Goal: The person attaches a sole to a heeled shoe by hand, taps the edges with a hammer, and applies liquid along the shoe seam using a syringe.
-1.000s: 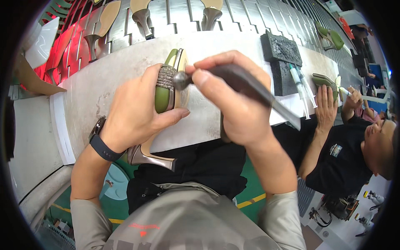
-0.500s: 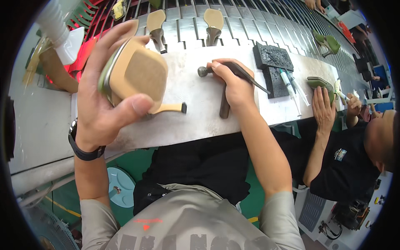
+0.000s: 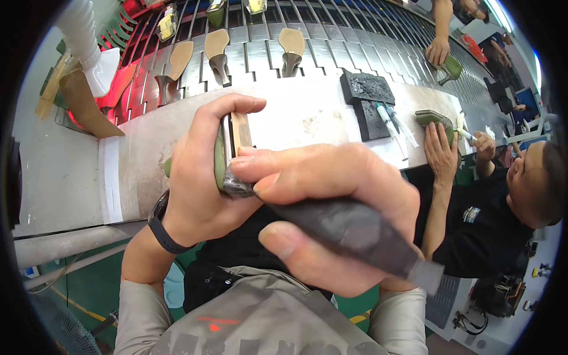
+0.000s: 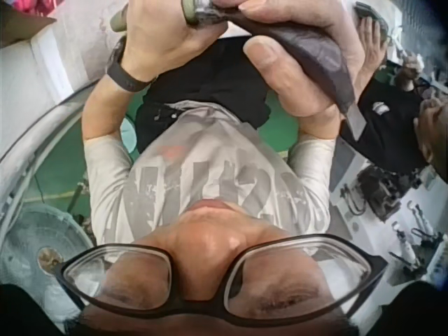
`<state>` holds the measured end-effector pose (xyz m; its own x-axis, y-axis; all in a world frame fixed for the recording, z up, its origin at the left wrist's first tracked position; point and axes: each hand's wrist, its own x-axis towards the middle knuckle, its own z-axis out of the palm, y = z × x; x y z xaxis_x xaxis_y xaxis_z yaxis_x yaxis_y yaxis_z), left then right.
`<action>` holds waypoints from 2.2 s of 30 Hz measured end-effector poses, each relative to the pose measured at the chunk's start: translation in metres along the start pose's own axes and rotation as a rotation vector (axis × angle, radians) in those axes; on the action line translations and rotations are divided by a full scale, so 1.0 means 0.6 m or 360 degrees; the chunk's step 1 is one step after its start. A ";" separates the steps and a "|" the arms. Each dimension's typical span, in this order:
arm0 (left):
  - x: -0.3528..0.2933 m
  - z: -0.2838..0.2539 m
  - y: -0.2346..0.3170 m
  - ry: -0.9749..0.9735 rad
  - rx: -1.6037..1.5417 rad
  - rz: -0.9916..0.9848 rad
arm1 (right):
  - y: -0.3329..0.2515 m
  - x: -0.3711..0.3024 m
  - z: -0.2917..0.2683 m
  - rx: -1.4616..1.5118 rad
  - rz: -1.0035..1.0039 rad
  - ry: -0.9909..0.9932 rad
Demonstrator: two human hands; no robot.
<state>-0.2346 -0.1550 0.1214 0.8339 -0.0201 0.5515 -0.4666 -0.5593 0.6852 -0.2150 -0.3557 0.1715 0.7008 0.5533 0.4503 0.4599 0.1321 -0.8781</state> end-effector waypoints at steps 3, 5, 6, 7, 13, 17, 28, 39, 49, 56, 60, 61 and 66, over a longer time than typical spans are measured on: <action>-0.009 -0.005 -0.003 -0.0018 -0.0022 0.0150 | -0.017 0.012 0.014 0.0085 0.0296 0.0222; -0.018 -0.005 -0.007 -0.0072 -0.0069 0.0198 | -0.022 0.031 0.008 0.0096 0.0373 0.0171; -0.026 0.000 -0.007 -0.0034 -0.0060 0.0259 | -0.024 0.037 0.000 0.0077 0.0394 0.0091; -0.033 0.004 -0.007 0.0003 -0.0052 0.0318 | -0.025 0.043 -0.006 0.0081 0.0357 -0.0046; -0.083 0.019 -0.012 0.0133 -0.0109 0.0493 | -0.050 0.018 0.003 0.0164 0.0584 -0.0160; -0.170 0.006 -0.030 -0.0124 0.0238 0.0656 | -0.017 -0.050 0.021 0.0361 0.0631 -0.0266; -0.249 0.086 -0.175 0.0538 0.0994 0.0457 | 0.133 -0.180 0.095 0.0295 0.0524 0.0070; -0.252 0.088 -0.168 0.0484 0.1048 0.0401 | 0.130 -0.072 0.053 0.0257 0.0635 0.0133; -0.253 0.083 -0.162 0.0505 0.0955 0.0297 | 0.140 0.013 0.041 -0.0049 0.0635 -0.0603; -0.251 0.084 -0.151 0.0535 0.0917 0.0234 | 0.131 -0.033 0.050 -0.0148 0.0303 -0.0699; -0.251 0.089 -0.153 0.0580 0.0918 0.0254 | 0.117 -0.073 0.068 -0.0084 0.0428 -0.0523; -0.251 0.089 -0.152 0.0584 0.0911 0.0264 | 0.116 -0.088 0.075 -0.0073 0.0399 -0.0485; -0.254 0.086 -0.161 0.0463 0.0995 0.0339 | 0.126 -0.147 0.081 -0.0003 0.0506 -0.0542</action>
<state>-0.3015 -0.1404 -0.0533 0.5907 -0.0085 0.8069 -0.2815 -0.9393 0.1962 -0.2687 -0.3546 0.0577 0.5881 0.8049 0.0795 0.2522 -0.0891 -0.9636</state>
